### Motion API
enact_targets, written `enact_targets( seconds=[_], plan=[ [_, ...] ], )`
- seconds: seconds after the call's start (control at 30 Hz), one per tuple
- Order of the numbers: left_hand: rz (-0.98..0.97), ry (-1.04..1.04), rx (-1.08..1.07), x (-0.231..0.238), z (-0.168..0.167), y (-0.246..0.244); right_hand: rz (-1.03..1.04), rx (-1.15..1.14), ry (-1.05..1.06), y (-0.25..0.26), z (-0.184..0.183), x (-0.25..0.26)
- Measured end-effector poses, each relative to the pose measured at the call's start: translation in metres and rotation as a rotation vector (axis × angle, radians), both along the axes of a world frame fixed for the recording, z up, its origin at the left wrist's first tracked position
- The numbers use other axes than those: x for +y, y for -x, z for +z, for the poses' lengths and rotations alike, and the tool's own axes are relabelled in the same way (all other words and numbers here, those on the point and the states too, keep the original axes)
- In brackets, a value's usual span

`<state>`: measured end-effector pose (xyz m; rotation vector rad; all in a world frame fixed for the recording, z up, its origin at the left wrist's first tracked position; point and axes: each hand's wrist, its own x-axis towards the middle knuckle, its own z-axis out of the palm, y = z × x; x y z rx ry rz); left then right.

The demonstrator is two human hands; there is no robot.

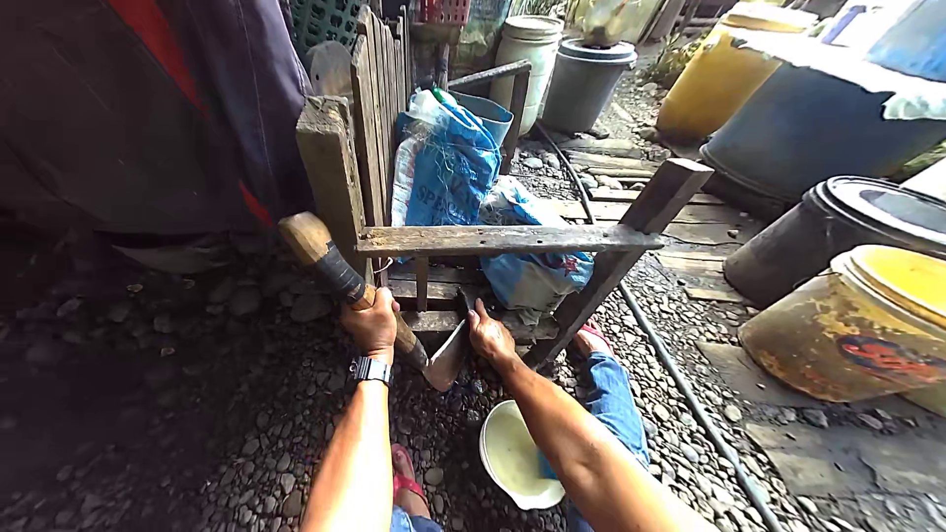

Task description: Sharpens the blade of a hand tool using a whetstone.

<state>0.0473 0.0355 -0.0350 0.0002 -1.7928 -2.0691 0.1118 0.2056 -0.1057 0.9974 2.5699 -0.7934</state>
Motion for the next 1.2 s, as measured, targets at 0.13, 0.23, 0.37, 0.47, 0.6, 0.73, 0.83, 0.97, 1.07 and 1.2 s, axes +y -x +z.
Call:
enact_targets(
  seconds=[0.13,0.23,0.37,0.47,0.6,0.73,0.83,0.97,1.07,1.2],
  plan=[
    [0.091,-0.024,-0.090,-0.010,-0.006,-0.004,0.152,-0.015,-0.045,-0.037,-0.011,-0.020],
    [0.111,-0.063,-0.041,-0.013,-0.013,-0.009,0.176,-0.004,-0.057,-0.034,-0.009,-0.012],
    [0.107,-0.077,-0.004,-0.014,-0.018,-0.024,0.024,0.007,0.005,-0.005,-0.003,-0.002],
    [0.116,-0.106,0.008,-0.018,-0.026,-0.030,0.099,0.002,-0.008,-0.033,-0.011,-0.015],
    [0.120,-0.139,0.036,-0.016,-0.025,-0.038,0.163,0.014,-0.041,-0.043,-0.014,-0.008],
    [0.125,-0.128,0.081,-0.014,-0.023,-0.046,0.004,0.009,0.060,-0.008,0.002,-0.002],
    [0.144,-0.121,0.072,-0.013,-0.024,-0.047,0.065,0.033,0.022,-0.034,-0.009,-0.015],
    [0.134,-0.119,0.085,-0.013,-0.025,-0.045,0.177,0.018,-0.032,-0.045,-0.017,-0.011],
    [0.121,-0.111,0.097,-0.013,-0.027,-0.050,0.044,0.015,0.054,-0.014,0.001,0.000],
    [0.119,-0.107,0.126,-0.012,-0.027,-0.053,0.035,0.021,0.067,-0.023,-0.003,-0.009]
  ],
)
